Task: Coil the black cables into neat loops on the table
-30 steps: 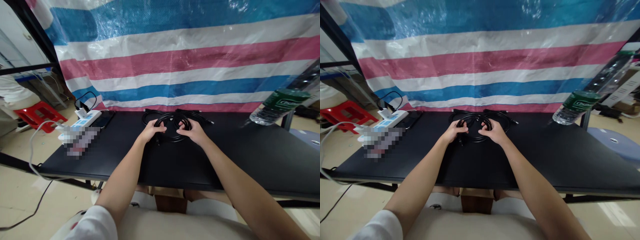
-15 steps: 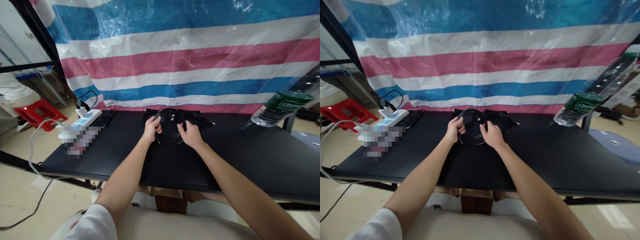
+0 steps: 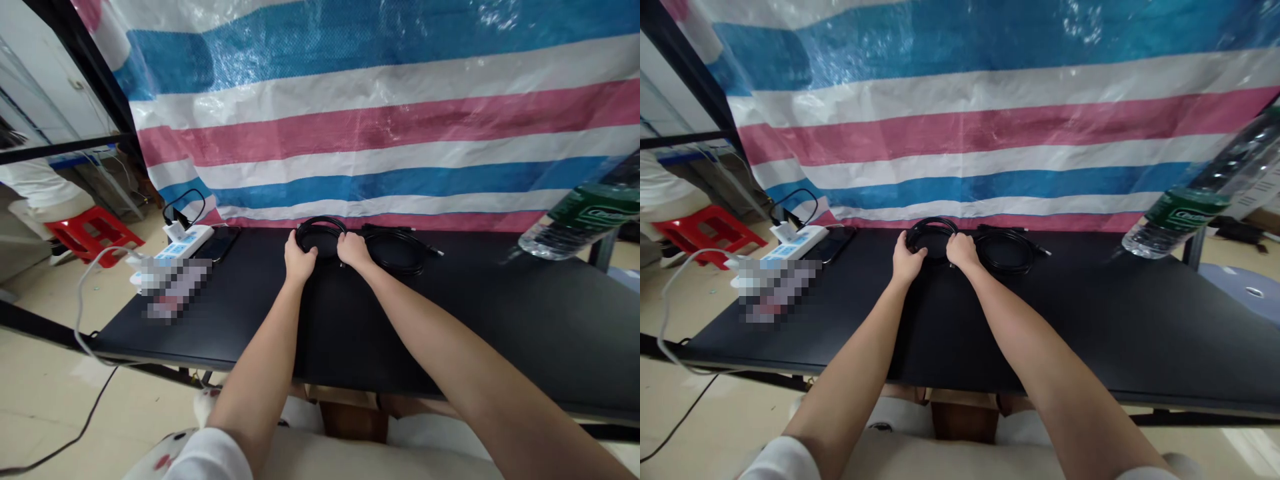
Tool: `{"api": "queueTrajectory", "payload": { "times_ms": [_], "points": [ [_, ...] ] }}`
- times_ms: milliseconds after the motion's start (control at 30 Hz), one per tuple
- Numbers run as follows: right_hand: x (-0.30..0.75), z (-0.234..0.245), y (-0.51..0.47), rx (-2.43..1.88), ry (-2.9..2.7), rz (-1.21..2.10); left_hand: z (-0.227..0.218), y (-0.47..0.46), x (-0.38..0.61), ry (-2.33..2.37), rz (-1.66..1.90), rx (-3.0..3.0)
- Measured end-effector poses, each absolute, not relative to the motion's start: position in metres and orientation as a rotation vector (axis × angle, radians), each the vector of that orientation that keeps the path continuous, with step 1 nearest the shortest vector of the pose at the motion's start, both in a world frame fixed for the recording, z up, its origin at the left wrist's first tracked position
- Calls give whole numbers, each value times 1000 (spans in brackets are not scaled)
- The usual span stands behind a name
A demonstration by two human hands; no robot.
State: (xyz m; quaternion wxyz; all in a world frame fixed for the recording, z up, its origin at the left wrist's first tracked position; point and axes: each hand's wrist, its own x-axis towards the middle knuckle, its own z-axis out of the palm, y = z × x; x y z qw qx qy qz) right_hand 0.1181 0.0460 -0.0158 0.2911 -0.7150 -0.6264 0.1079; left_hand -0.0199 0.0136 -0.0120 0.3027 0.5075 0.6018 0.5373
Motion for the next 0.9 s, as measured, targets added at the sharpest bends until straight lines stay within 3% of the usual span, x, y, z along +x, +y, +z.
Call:
{"api": "queueTrajectory", "payload": {
  "times_ms": [233,400,633,900],
  "points": [
    [107,-7,53,-2065,-1599,363,-9,1,-15,1918,1086,1676],
    [103,-4,34,-2035,-1737,89,-14,-1,-11,1861,831,1982],
    [116,-15,27,-1759,-2112,-26,-17,0,-9,1888,848,2037],
    [128,-10,29,-1852,-2171,80,-13,-5,-8,1748,818,2159]
  ]
}}
